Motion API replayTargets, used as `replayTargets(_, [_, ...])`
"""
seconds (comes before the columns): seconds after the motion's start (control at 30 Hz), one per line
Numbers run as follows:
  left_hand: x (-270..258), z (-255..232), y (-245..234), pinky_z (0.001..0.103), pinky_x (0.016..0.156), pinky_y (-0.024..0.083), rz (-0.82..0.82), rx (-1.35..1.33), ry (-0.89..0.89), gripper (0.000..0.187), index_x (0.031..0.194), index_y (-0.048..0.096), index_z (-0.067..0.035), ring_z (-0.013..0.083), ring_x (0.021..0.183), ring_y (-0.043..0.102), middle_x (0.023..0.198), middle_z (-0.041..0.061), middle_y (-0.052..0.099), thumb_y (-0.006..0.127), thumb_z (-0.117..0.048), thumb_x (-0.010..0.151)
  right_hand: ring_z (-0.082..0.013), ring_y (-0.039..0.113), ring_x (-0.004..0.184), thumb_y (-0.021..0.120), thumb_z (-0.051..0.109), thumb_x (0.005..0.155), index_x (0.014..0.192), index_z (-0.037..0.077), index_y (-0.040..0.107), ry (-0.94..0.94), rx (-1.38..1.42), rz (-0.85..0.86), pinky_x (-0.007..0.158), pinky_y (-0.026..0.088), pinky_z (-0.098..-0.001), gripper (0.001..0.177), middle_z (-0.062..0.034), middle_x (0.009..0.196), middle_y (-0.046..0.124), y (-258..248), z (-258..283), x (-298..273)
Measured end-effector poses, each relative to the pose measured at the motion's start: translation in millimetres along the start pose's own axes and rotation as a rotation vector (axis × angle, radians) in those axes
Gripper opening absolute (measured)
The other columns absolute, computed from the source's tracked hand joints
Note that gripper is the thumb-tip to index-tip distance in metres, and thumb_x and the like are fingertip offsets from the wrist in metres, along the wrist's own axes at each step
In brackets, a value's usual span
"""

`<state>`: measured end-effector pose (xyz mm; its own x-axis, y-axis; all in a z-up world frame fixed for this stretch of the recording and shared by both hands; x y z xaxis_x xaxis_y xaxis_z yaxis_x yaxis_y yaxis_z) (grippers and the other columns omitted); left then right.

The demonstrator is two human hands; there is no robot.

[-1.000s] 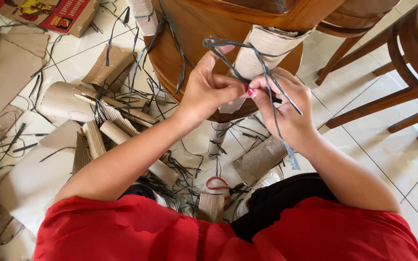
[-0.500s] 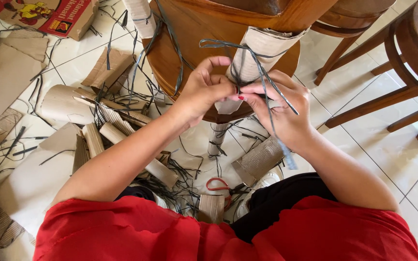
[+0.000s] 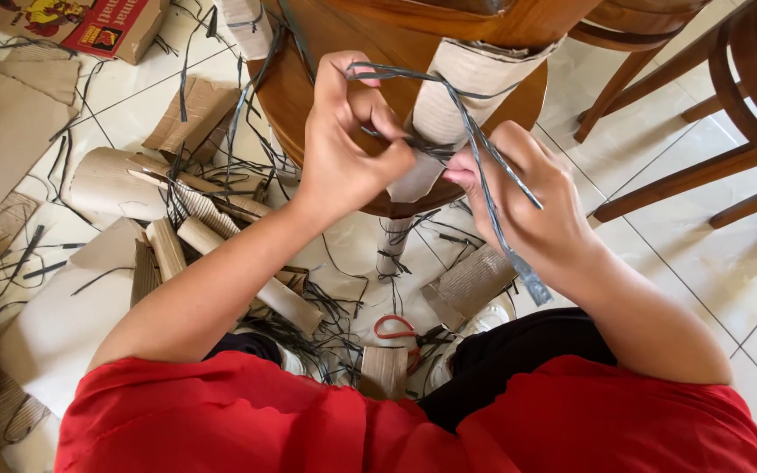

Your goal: Wrapping a wooden chair leg with cardboard and securing it with plastic ties

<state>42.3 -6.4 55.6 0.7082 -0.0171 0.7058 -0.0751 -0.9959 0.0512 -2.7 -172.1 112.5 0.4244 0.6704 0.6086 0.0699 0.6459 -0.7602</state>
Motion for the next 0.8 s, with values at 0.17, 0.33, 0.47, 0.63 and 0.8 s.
replayTargets(0.17, [5,3,0,0.023,0.072,0.048,0.012,-0.01,0.005,0.057,0.117,0.034,-0.011,0.0101,0.07,0.05,0.083,0.002,0.049,0.06,0.019,0.076,-0.0193,0.049,0.061,0.076,-0.011,0.09,0.097,-0.014,0.069,-0.032,-0.244,0.052,0.054,0.044,-0.0336,0.01,-0.0131,0.092,0.048,2,1,-6])
replayTargets(0.33, [11,-12,3,0.024,0.076,0.049,0.098,-0.024,0.057,0.05,0.105,0.033,-0.011,0.0104,0.074,0.049,0.085,0.001,0.047,0.061,0.017,0.075,-0.0179,0.054,0.06,0.062,-0.014,0.101,0.091,-0.012,0.069,0.012,-0.256,0.032,0.045,0.04,-0.0265,0.013,-0.0164,0.083,0.061,-5,-40,-10])
replayTargets(0.47, [9,-9,4,0.025,0.076,0.048,0.136,-0.049,0.039,0.044,0.101,0.031,-0.012,0.0131,0.074,0.05,0.083,0.002,0.048,0.058,0.013,0.076,-0.0212,0.051,0.066,0.072,-0.02,0.09,0.091,-0.011,0.067,0.12,-0.106,0.016,0.059,0.04,-0.0332,0.011,-0.016,0.085,0.063,-12,-46,5])
replayTargets(0.63, [15,-20,-3,0.025,0.081,0.047,0.256,0.144,0.049,0.034,0.095,0.051,-0.006,0.014,0.08,0.058,0.086,0.002,0.058,0.071,0.014,0.076,-0.0194,0.054,0.066,0.073,-0.013,0.095,0.09,-0.008,0.071,0.128,-0.137,0.084,0.055,0.04,-0.0301,0.008,-0.0133,0.076,0.064,-6,-53,-2])
replayTargets(0.8, [16,-36,0,0.025,0.071,0.056,0.381,0.209,-0.032,0.017,0.095,0.072,0.007,0.0165,0.074,0.069,0.084,0.012,0.072,0.079,0.006,0.08,-0.018,0.044,0.061,0.062,-0.006,0.098,0.09,-0.008,0.069,0.174,-0.178,0.265,0.05,0.039,-0.0315,0.01,-0.0106,0.074,0.052,-3,-31,-5])
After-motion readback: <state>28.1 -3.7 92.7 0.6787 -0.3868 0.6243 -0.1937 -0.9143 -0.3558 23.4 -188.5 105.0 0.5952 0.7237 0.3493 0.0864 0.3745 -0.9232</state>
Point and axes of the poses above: each hand's wrist, its own x-axis towards the middle knuckle, its own y-axis out of the palm, z = x × y, the point moved 7 cm from there along x, towards the middle knuckle
